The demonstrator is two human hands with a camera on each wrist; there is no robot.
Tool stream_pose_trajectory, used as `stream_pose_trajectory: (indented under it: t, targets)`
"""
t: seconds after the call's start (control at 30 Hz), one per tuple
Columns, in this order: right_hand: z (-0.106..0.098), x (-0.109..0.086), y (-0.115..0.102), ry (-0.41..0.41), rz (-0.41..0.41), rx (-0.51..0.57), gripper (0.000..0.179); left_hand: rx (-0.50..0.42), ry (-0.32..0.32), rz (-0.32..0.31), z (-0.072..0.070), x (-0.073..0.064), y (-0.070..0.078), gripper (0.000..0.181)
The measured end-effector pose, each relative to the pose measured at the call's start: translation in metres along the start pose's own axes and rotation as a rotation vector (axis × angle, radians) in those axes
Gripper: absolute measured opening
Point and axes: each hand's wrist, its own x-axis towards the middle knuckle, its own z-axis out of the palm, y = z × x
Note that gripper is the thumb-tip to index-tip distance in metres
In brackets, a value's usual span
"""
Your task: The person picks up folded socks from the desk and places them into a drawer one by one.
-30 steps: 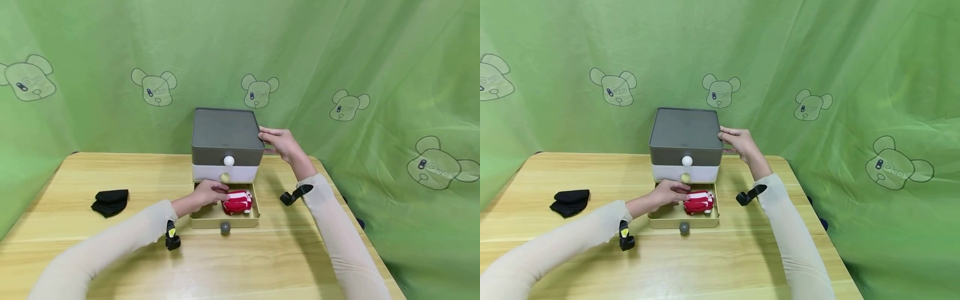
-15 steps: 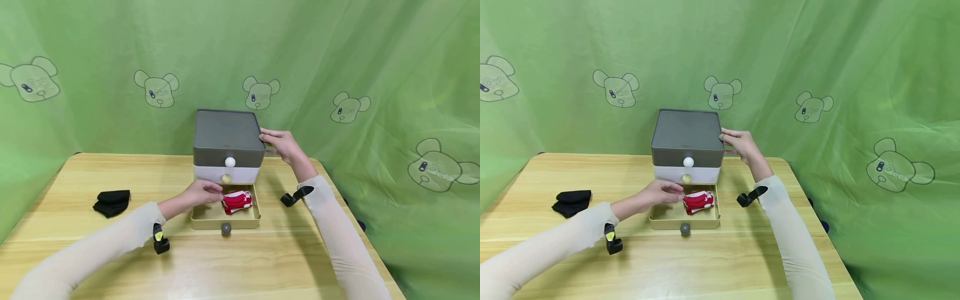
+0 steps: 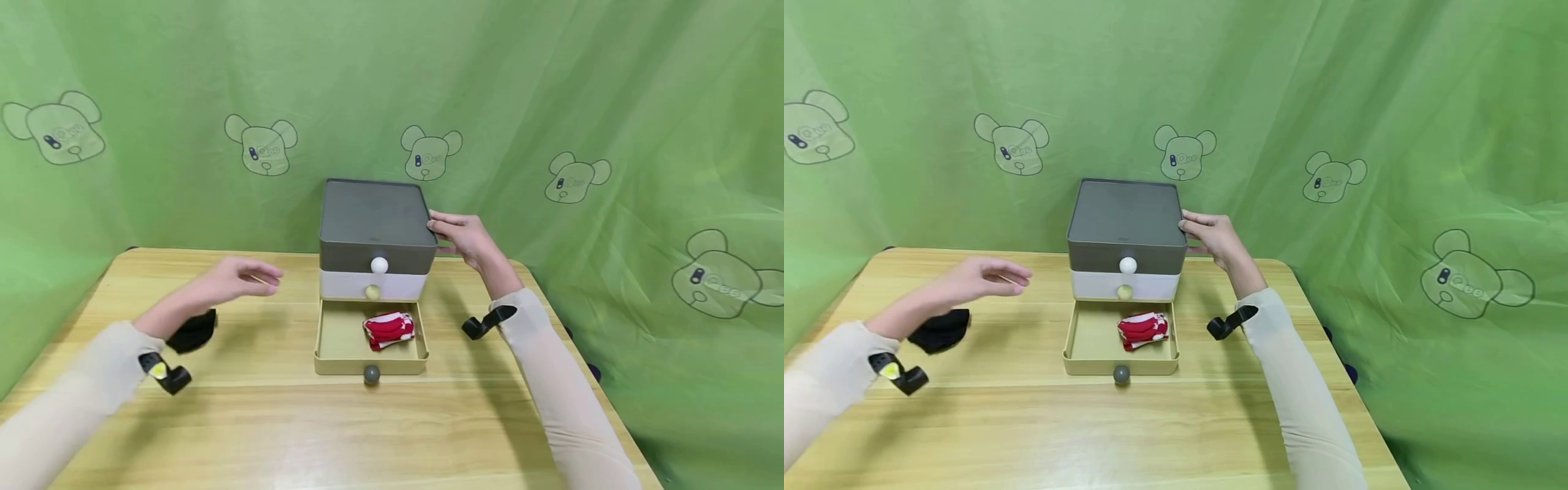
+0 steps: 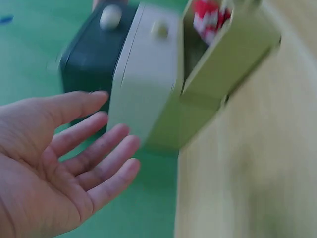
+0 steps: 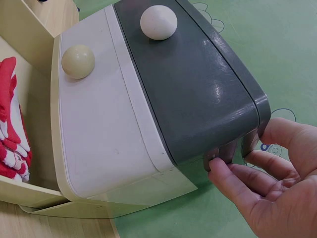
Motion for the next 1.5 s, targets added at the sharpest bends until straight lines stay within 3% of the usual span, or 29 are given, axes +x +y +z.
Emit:
stream_pose_trajectory:
  t: [0.23, 0.47, 0.63, 0.9, 1.13, 1.37, 1.5]
  targets:
    - [-0.003, 0.0, 0.0, 0.001, -0.002, -0.011, 0.049, 0.178, -0.043, -0.053, -0.057, -0.015, -0.036, 0.044]
    - [-0.004, -0.001, 0.001, -0.003, 0.001, -0.001, 0.05, 0.245, -0.081, -0.095, -0.081, -0.021, -0.077, 0.043]
    - [-0.002, -0.001, 0.001, -0.002, 0.004, 0.013, 0.049, 0.301, -0.117, -0.164, -0.087, -0.027, -0.098, 0.047]
    - [0.0, -0.002, 0.001, 0.002, -0.008, 0.015, 0.048, 0.32, -0.216, -0.223, -0.091, -0.037, -0.114, 0.054]
    - [0.001, -0.003, 0.0, -0.005, -0.013, -0.001, 0.049, 0.321, -0.203, -0.248, -0.089, -0.041, -0.12, 0.051]
    - [0.001, -0.002, -0.001, -0.007, -0.007, -0.005, 0.048, 0.263, -0.206, -0.182, -0.089, -0.045, -0.132, 0.046]
    - [0.001, -0.002, -0.001, -0.008, -0.006, -0.003, 0.048, 0.278, -0.181, -0.246, -0.085, -0.047, -0.131, 0.045]
